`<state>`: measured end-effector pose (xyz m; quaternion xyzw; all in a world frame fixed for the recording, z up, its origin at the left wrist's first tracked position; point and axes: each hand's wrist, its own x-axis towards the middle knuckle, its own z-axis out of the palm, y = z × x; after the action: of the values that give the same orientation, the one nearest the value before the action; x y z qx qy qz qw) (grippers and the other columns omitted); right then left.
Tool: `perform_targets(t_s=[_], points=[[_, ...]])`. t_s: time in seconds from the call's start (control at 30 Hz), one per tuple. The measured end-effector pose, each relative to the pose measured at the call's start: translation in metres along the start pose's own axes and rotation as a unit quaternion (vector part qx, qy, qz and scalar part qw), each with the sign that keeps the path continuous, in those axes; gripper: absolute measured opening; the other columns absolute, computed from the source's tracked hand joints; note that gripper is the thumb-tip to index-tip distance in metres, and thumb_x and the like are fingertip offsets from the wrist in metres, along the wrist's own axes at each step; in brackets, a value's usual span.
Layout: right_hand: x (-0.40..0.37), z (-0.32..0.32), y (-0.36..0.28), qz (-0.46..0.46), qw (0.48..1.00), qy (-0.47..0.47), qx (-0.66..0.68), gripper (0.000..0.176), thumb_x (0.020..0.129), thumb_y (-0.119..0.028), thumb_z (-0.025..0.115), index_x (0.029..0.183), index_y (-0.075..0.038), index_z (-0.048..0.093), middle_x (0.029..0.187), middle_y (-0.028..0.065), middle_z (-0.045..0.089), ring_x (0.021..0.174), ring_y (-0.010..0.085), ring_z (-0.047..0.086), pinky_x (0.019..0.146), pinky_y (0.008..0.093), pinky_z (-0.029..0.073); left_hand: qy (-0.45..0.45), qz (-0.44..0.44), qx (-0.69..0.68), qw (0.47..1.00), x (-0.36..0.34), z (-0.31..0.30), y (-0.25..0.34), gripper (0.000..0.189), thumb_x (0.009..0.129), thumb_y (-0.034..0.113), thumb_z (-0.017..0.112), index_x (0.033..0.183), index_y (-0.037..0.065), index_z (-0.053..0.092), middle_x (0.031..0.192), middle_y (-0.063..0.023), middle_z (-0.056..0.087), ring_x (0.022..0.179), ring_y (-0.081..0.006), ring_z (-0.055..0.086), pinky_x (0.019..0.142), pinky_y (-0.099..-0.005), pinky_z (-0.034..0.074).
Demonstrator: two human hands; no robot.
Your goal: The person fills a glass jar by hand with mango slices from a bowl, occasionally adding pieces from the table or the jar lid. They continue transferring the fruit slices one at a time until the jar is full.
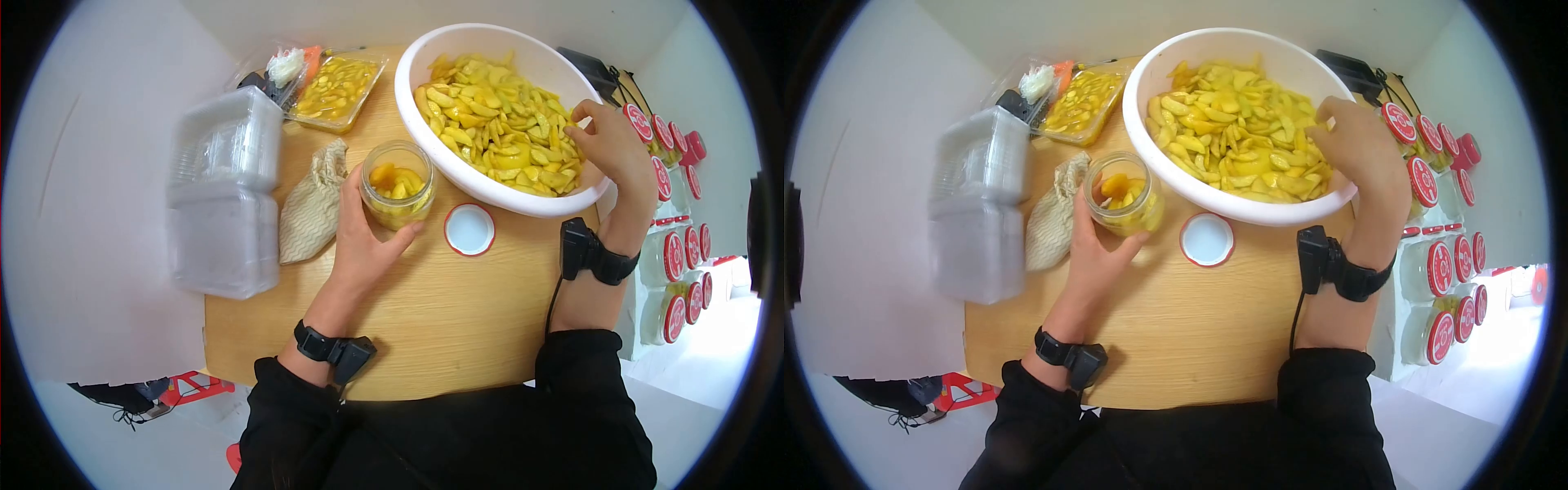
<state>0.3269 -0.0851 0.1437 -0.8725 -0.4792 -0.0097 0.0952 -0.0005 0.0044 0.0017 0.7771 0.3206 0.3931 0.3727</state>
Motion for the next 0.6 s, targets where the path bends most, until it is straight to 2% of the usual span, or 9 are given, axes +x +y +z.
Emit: perform_targets(t_s=[0.07, 0.17, 0.27, 0.37, 0.47, 0.6], points=[[0.002, 0.006, 0.008, -0.005, 0.999, 0.035, -0.025, 0.031, 0.091, -0.028, 0.072, 0.111, -0.005, 0.070, 0.088, 0.0168, 0.071, 0.085, 0.0276, 0.071, 0.077, 0.0403, 0.055, -0.002, -0.004, -0.002, 1.000, -0.001, 0.000, -0.001, 0.097, 0.075, 0.017, 0.089, 0.151, 0.002, 0.032, 0.139, -0.0193, 0.046, 0.132, -0.0350, 0.049, 0.113, -0.0446, 0.040], [0.006, 0.011, 0.004, 0.028, 0.999, -0.017, -0.016, 0.028, 0.090, -0.028, 0.072, 0.104, -0.004, 0.073, 0.092, 0.0191, 0.074, 0.089, 0.0300, 0.073, 0.079, 0.0408, 0.056, -0.005, -0.005, 0.002, 1.000, 0.000, -0.001, 0.000, 0.096, 0.075, 0.017, 0.088, 0.151, 0.002, 0.032, 0.139, -0.0191, 0.046, 0.132, -0.0349, 0.049, 0.113, -0.0443, 0.040], [0.009, 0.011, -0.012, 0.053, 0.994, -0.063, -0.069, 0.026, 0.089, -0.029, 0.071, 0.098, -0.005, 0.076, 0.098, 0.0206, 0.074, 0.091, 0.0310, 0.073, 0.081, 0.0410, 0.057, -0.005, -0.004, 0.010, 1.000, 0.000, -0.001, -0.001, 0.096, 0.075, 0.017, 0.088, 0.151, 0.002, 0.033, 0.139, -0.0191, 0.046, 0.132, -0.0349, 0.049, 0.112, -0.0444, 0.040], [0.008, 0.010, -0.016, 0.042, 0.993, -0.085, -0.064, 0.029, 0.088, -0.031, 0.072, 0.097, -0.004, 0.076, 0.099, 0.0193, 0.075, 0.090, 0.0346, 0.073, 0.083, 0.0426, 0.057, -0.007, -0.010, -0.002, 1.000, 0.000, -0.001, -0.001, 0.096, 0.075, 0.018, 0.088, 0.151, 0.001, 0.033, 0.139, -0.0194, 0.046, 0.132, -0.0353, 0.049, 0.112, -0.0448, 0.040], [0.008, 0.005, -0.022, 0.043, 0.991, -0.126, -0.018, 0.030, 0.088, -0.031, 0.074, 0.096, -0.002, 0.075, 0.095, 0.0199, 0.074, 0.082, 0.0341, 0.074, 0.075, 0.0423, 0.058, -0.006, -0.005, 0.009, 1.000, 0.000, -0.001, -0.001, 0.096, 0.075, 0.018, 0.088, 0.151, 0.001, 0.033, 0.139, -0.0200, 0.046, 0.131, -0.0360, 0.049, 0.113, -0.0452, 0.040], [0.002, 0.006, -0.033, 0.023, 0.980, -0.169, 0.107, 0.028, 0.089, -0.028, 0.076, 0.099, -0.002, 0.072, 0.086, 0.0172, 0.072, 0.067, 0.0263, 0.072, 0.060, 0.0386, 0.056, -0.007, -0.003, 0.012, 1.000, 0.000, -0.001, -0.002, 0.097, 0.075, 0.019, 0.089, 0.152, 0.002, 0.031, 0.138, -0.0206, 0.046, 0.132, -0.0366, 0.048, 0.113, -0.0457, 0.040]])
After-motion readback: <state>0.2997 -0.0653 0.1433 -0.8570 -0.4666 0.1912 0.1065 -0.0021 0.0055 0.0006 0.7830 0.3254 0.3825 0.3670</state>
